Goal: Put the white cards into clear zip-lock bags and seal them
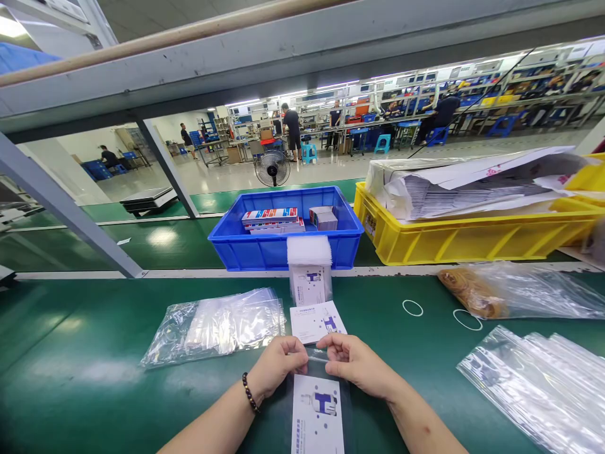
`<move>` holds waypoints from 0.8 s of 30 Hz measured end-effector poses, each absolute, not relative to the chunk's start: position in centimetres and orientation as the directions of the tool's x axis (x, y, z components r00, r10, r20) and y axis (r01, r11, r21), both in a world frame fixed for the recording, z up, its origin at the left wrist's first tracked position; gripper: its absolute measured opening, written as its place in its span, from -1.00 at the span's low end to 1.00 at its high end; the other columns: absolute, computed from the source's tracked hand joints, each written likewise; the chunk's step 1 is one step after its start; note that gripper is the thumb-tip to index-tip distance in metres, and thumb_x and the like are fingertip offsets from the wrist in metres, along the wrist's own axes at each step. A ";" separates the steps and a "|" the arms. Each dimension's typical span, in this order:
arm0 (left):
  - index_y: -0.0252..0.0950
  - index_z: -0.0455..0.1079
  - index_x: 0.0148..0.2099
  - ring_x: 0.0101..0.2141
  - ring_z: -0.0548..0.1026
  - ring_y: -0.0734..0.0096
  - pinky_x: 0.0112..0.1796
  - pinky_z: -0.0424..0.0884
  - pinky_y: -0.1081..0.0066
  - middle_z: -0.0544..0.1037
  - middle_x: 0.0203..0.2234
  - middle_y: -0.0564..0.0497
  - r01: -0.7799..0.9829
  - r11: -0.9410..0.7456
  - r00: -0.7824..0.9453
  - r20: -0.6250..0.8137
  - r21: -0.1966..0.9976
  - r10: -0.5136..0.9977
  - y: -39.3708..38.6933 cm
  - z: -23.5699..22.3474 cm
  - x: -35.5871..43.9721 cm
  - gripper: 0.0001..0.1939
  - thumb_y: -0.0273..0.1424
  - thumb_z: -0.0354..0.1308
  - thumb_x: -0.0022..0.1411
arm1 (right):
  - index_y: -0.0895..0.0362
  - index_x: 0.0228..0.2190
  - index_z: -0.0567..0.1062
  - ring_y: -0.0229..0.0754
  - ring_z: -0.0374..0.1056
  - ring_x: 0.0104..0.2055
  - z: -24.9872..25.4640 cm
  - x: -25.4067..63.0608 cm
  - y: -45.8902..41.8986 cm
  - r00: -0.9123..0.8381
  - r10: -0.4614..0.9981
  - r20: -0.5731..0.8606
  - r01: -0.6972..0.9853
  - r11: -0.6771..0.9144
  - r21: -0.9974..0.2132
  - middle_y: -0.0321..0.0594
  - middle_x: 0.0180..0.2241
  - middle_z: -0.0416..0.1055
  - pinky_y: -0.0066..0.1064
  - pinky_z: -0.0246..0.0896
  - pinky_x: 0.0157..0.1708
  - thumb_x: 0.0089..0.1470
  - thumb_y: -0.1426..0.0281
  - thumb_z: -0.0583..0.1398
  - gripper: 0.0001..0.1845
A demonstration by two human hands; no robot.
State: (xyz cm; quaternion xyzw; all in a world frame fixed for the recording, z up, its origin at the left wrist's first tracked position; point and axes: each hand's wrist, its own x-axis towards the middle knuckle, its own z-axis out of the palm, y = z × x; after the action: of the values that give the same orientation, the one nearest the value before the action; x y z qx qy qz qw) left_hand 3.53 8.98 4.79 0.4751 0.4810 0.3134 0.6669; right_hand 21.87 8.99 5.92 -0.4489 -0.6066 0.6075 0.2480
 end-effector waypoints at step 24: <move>-0.29 0.20 -0.59 -0.72 0.29 0.58 -0.65 0.19 0.52 0.35 -0.75 0.15 0.002 0.372 0.350 -0.349 0.928 0.869 9.2 4.6 3.6 -0.74 -0.22 0.15 -0.20 | 0.13 -0.71 0.28 -0.37 -0.05 -0.63 6.1 21.2 9.0 -0.330 0.887 -0.323 0.283 -0.233 -0.930 -0.44 -0.72 0.08 -0.48 -0.17 -0.61 -0.24 0.19 0.19 -0.70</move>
State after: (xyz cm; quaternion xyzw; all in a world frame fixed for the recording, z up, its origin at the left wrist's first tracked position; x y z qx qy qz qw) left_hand 3.60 9.23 4.59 0.4609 0.4724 0.3188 0.6803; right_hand 21.23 8.98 6.14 -0.5188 -0.5636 0.5894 0.2563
